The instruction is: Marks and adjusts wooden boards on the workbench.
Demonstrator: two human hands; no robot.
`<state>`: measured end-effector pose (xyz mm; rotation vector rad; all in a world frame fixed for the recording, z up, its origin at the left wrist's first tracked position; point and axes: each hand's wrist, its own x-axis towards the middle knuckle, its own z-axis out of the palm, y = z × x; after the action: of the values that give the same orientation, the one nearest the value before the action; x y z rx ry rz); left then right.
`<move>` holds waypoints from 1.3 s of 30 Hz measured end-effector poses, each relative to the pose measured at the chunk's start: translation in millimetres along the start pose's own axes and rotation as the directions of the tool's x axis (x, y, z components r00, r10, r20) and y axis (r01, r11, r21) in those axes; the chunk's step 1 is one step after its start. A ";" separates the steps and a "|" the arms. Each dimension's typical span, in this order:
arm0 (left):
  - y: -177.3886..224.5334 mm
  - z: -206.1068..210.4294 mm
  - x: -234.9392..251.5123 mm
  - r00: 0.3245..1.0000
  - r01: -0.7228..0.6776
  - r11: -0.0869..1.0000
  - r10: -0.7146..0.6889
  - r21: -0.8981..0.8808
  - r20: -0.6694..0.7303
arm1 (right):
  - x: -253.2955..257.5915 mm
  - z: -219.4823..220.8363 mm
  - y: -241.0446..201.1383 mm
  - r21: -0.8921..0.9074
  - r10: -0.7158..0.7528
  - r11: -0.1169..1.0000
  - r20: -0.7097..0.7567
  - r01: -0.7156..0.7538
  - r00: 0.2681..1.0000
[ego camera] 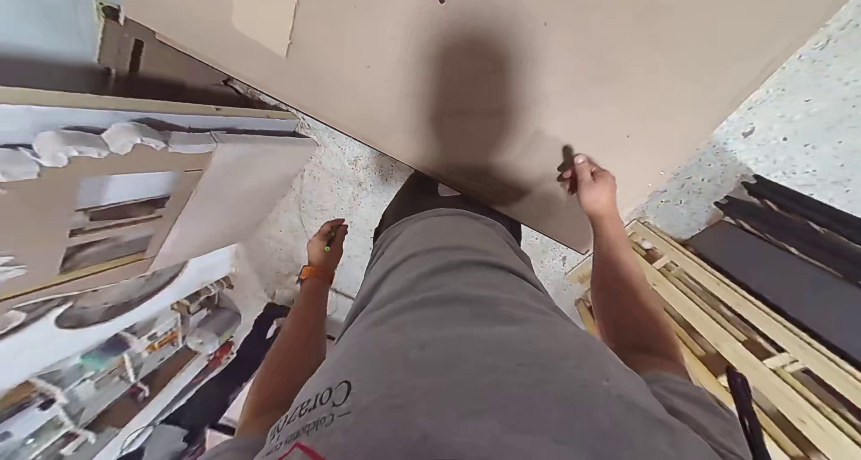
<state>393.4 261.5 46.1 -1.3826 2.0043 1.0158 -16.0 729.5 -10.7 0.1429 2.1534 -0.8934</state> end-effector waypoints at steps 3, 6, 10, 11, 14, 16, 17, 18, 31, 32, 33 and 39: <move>0.9 22.6 -33.9 0.997 0.051 0.993 -0.057 0.108 0.060 | 30.5 -25.7 22.2 0.048 0.111 0.993 0.002 -0.111 0.994; 20.2 35.9 -52.9 0.989 0.032 0.977 -0.061 0.209 0.133 | 45.1 -30.9 32.7 0.162 0.158 0.975 -0.034 -0.150 0.987; 52.3 51.0 -49.6 0.994 0.030 0.983 -0.048 0.180 0.100 | 46.1 -29.6 32.1 0.237 0.153 0.962 -0.058 -0.135 0.987; 63.6 55.5 -44.6 0.996 0.044 0.986 -0.057 0.159 0.075 | 45.4 -28.7 33.5 0.231 0.145 0.965 -0.076 -0.124 0.986; 92.2 61.3 -33.1 0.999 0.009 0.993 -0.015 0.122 0.051 | 43.4 -24.9 37.3 0.207 0.106 0.975 -0.121 -0.079 0.987; 100.2 62.0 -27.5 0.998 -0.037 0.996 0.032 0.086 0.052 | 42.5 -23.1 39.7 0.192 0.076 0.980 -0.141 -0.048 0.987; 101.9 61.8 -26.0 0.997 -0.055 0.996 0.051 0.063 0.059 | 42.5 -22.1 40.8 0.192 0.072 0.980 -0.145 -0.044 0.987; 102.6 61.2 -25.3 0.996 -0.062 0.997 0.060 0.038 0.070 | 42.7 -21.4 41.7 0.193 0.077 0.980 -0.147 -0.047 0.986; 48.9 -19.3 12.1 0.998 0.011 0.944 0.012 0.330 -0.068 | 24.3 -20.6 36.9 0.386 0.215 0.914 -0.203 -0.123 0.955; 47.9 -34.2 26.3 0.995 0.002 0.955 0.028 0.298 -0.097 | 14.8 -16.4 37.4 0.378 0.230 0.916 -0.223 -0.134 0.947; 48.6 -50.3 43.1 0.992 -0.015 0.966 0.047 0.258 -0.119 | 3.6 -10.9 38.0 0.366 0.243 0.919 -0.242 -0.144 0.939; 102.6 -164.5 182.2 0.949 -0.209 0.939 0.262 0.271 -0.175 | -74.0 66.7 35.7 0.311 0.375 0.911 -0.346 -0.272 0.860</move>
<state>234.0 48.6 39.1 -1.1724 2.4071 0.7026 89.7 726.7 -8.0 0.8650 2.2718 -0.9945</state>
